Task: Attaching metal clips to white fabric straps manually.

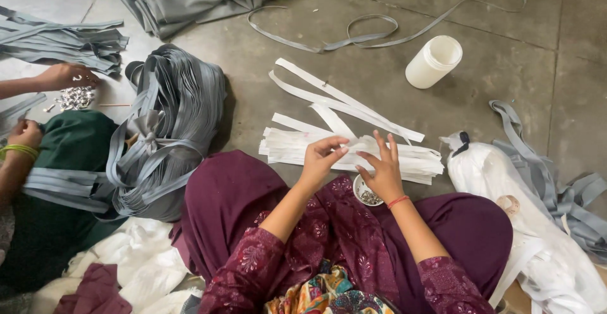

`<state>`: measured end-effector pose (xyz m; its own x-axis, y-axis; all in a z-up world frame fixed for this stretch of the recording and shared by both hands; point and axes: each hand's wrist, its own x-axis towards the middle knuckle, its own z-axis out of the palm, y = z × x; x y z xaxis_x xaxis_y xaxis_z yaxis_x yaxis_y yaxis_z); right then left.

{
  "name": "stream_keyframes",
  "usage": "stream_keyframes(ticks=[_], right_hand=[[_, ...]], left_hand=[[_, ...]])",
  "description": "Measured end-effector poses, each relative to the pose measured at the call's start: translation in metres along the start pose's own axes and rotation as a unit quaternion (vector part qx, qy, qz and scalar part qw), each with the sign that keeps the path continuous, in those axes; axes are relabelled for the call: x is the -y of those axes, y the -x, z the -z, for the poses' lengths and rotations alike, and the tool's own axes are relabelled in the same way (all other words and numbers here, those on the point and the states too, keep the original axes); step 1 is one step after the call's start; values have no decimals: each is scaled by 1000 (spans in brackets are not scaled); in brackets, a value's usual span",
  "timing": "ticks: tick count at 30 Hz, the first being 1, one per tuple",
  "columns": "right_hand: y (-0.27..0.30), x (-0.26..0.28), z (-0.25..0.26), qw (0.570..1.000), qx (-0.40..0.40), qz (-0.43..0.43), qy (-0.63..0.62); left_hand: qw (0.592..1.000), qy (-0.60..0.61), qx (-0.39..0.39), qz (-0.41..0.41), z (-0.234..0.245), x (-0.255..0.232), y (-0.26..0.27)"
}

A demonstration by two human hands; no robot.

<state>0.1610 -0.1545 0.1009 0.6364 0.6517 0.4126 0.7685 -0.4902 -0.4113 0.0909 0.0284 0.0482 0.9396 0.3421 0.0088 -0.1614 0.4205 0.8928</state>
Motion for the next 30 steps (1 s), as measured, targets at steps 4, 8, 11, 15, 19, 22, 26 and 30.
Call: stream_keyframes(ticks=[4,8,11,15,19,22,26,30], right_hand=[[17,-9,-5,999,15,39,-20],[33,-16,16,995,26,-7,-92],[49,-27,37,979,46,-81,-181],[106,-97,7,921,205,-187,-273],[113,-90,-19,887,352,-218,-204],[112,-94,-52,881,410,-200,-127],[111,-90,-69,889,395,-199,-116],[109,-83,-59,901,367,-179,-144]], left_hand=[[999,51,-2,13,3,8,35],[981,172,-75,41,8,-27,59],[963,216,-130,97,23,-25,72],[944,220,-214,122,30,-25,76],[939,149,-266,161,17,-44,71],[940,122,-274,165,22,-22,66],[921,72,-316,215,41,26,59],[947,44,-312,63,40,44,52]])
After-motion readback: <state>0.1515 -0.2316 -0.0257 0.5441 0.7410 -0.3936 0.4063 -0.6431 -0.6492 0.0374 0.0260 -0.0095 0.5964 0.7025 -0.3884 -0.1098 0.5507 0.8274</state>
